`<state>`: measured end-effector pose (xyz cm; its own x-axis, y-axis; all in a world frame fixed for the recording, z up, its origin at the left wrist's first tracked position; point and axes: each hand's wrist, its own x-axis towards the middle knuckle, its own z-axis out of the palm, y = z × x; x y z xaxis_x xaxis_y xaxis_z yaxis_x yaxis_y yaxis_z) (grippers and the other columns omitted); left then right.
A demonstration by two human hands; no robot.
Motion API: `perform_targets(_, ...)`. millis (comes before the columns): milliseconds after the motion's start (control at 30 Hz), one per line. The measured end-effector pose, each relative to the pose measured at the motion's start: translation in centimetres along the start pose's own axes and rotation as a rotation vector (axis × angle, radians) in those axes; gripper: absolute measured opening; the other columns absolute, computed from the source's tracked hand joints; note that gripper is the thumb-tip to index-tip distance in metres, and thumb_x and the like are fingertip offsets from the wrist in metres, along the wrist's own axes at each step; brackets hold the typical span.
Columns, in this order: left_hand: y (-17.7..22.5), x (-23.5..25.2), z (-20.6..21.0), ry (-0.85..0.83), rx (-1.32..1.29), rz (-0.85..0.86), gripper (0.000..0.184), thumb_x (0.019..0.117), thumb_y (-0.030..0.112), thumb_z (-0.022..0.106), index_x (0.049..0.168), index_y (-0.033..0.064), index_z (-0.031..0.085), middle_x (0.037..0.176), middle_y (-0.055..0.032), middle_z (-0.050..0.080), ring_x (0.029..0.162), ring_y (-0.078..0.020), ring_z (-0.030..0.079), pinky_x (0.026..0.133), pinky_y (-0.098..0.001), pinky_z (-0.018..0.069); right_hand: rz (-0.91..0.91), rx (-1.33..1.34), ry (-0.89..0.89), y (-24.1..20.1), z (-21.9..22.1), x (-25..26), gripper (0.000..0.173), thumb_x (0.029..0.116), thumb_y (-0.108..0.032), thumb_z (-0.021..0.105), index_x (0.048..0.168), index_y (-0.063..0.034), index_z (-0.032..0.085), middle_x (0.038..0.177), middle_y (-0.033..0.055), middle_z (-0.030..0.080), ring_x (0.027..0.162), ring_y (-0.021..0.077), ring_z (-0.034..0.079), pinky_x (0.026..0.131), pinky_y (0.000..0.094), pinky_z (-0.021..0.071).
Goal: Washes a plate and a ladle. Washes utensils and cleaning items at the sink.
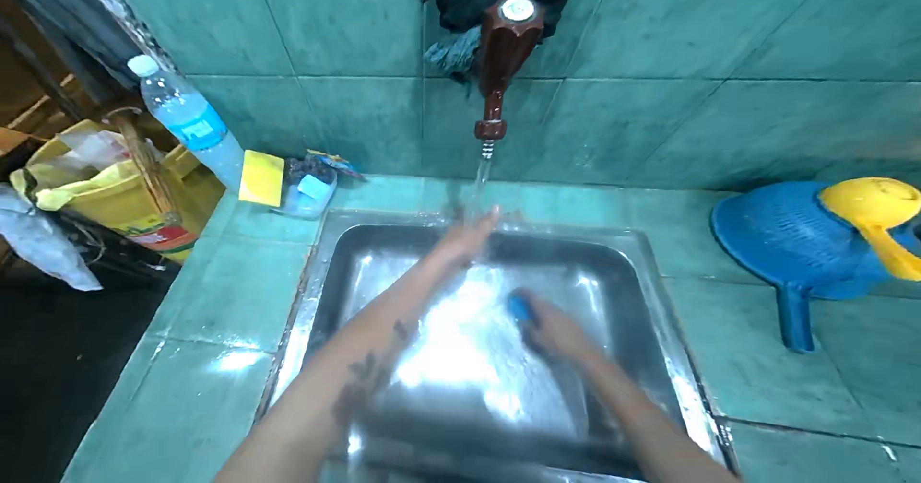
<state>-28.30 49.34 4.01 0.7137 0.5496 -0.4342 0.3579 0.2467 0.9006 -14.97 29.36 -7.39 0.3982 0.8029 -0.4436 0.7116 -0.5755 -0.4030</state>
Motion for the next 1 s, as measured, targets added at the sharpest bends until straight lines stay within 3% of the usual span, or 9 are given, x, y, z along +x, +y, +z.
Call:
perform_targets(100, 1.4, -1.6, -1.5, -0.178, 0.199, 0.087, 0.044, 0.1132, 0.027, 0.03, 0.077, 0.0105, 0.051, 0.064, 0.0029, 0.05, 0.058, -0.0066, 0.048, 0.06, -0.0237, 0.0438, 0.039, -0.013, 0.157, 0.1, -0.8, 4.2, 0.068, 0.0973, -0.021, 0.069, 0.158, -0.0245, 0.039, 0.125, 0.0273, 0.066, 0.11, 0.0504, 0.066, 0.09, 0.0715, 0.0505)
perform_targets(133, 1.7, -2.2, -2.6, -0.244, 0.321, 0.091, 0.043, 0.1118, 0.022, 0.032, 0.09, 0.0022, 0.064, 0.082, -0.0042, 0.066, 0.078, -0.011, 0.06, 0.078, -0.0309, 0.0497, 0.012, -0.007, 0.169, -1.8, 0.0, 4.7, 0.066, 0.0973, -0.02, 0.068, 0.157, -0.0213, 0.04, 0.127, 0.0277, 0.065, 0.112, 0.0503, 0.065, 0.092, 0.0708, 0.0504)
perform_targets(200, 0.6, -2.4, -4.8, -0.338, 0.589, 0.082, 0.038, 0.1109, 0.021, 0.038, 0.117, -0.0013, 0.068, 0.117, -0.0144, 0.069, 0.111, -0.0219, 0.063, 0.101, -0.0447, 0.0468, -0.041, 0.008, 0.072, -7.5, 2.3, 3.8, 0.061, 0.0983, -0.02, 0.067, 0.155, -0.0175, 0.045, 0.132, 0.0267, 0.064, 0.116, 0.0496, 0.064, 0.096, 0.0698, 0.0493)
perform_targets(333, -6.4, -3.4, -9.5, -0.181, 1.252, -0.082, 0.04, 0.0976, 0.019, 0.065, 0.135, 0.0042, 0.063, 0.141, -0.0242, 0.057, 0.134, -0.0434, 0.051, 0.105, -0.0647, 0.0447, -0.277, -0.101, -0.297, -15.4, 8.2, -0.7, 0.069, 0.0966, -0.025, 0.065, 0.158, -0.0356, 0.037, 0.135, 0.0174, 0.064, 0.116, 0.0417, 0.065, 0.096, 0.0648, 0.0516)
perform_targets(433, -11.1, -6.4, -11.3, -0.139, 1.404, -0.281, 0.046, 0.0923, 0.023, 0.073, 0.132, 0.0022, 0.064, 0.139, -0.0246, 0.057, 0.131, -0.0452, 0.053, 0.098, -0.066, 0.0489, -0.334, -0.174, -0.347, -15.1, 8.3, -1.3, 0.064, 0.101, -0.026, 0.059, 0.159, -0.038, 0.036, 0.137, 0.0182, 0.062, 0.114, 0.0418, 0.066, 0.095, 0.0647, 0.0518)
perform_targets(567, -13.7, -9.2, -11.5, -0.103, 1.348, -0.367, 0.032, 0.0936, 0.015, 0.07, 0.125, 0.0078, 0.067, 0.127, -0.0201, 0.065, 0.116, -0.0412, 0.064, 0.089, -0.0626, 0.0539, -0.247, -0.135, -0.065, -15.8, 5.5, 6.3, 0.066, 0.0973, -0.024, 0.065, 0.158, -0.0351, 0.039, 0.134, 0.0199, 0.064, 0.111, 0.0428, 0.067, 0.091, 0.0651, 0.054)
perform_targets(767, -10.1, -16.7, -12.1, -0.086, 1.392, -0.282, 0.018, 0.0976, 0.013, 0.064, 0.114, 0.0099, 0.072, 0.109, -0.017, 0.072, 0.103, -0.0385, 0.069, 0.084, -0.0587, 0.0551, -0.594, -0.113, -0.266, -20.8, 10.9, 2.4, 0.062, 0.0955, -0.022, 0.068, 0.153, -0.0348, 0.047, 0.125, 0.0155, 0.067, 0.107, 0.0379, 0.068, 0.091, 0.0614, 0.0542)
perform_targets(900, -8.6, -20.2, -15.3, 0.056, 1.387, -0.191, 0.013, 0.0958, 0.026, 0.071, 0.104, 0.0163, 0.075, 0.098, -0.0111, 0.074, 0.094, -0.0342, 0.071, 0.08, -0.0574, 0.0566, -0.462, -0.208, -0.283, -18.4, 7.7, 5.1, 0.061, 0.0992, -0.026, 0.064, 0.156, -0.0382, 0.043, 0.127, 0.0174, 0.068, 0.107, 0.041, 0.069, 0.089, 0.0648, 0.0531)
perform_targets(1000, -7.0, -21.3, -17.1, 0.205, 1.362, -0.119, 0.011, 0.0948, 0.03, 0.074, 0.101, 0.0221, 0.076, 0.093, -0.0042, 0.074, 0.091, -0.0282, 0.071, 0.079, -0.0543, 0.057, -0.435, -0.175, -0.117, -23.2, 8.1, 9.6, 0.062, 0.0986, -0.029, 0.065, 0.156, -0.0384, 0.042, 0.127, 0.0202, 0.067, 0.107, 0.0427, 0.068, 0.088, 0.0655, 0.0535)
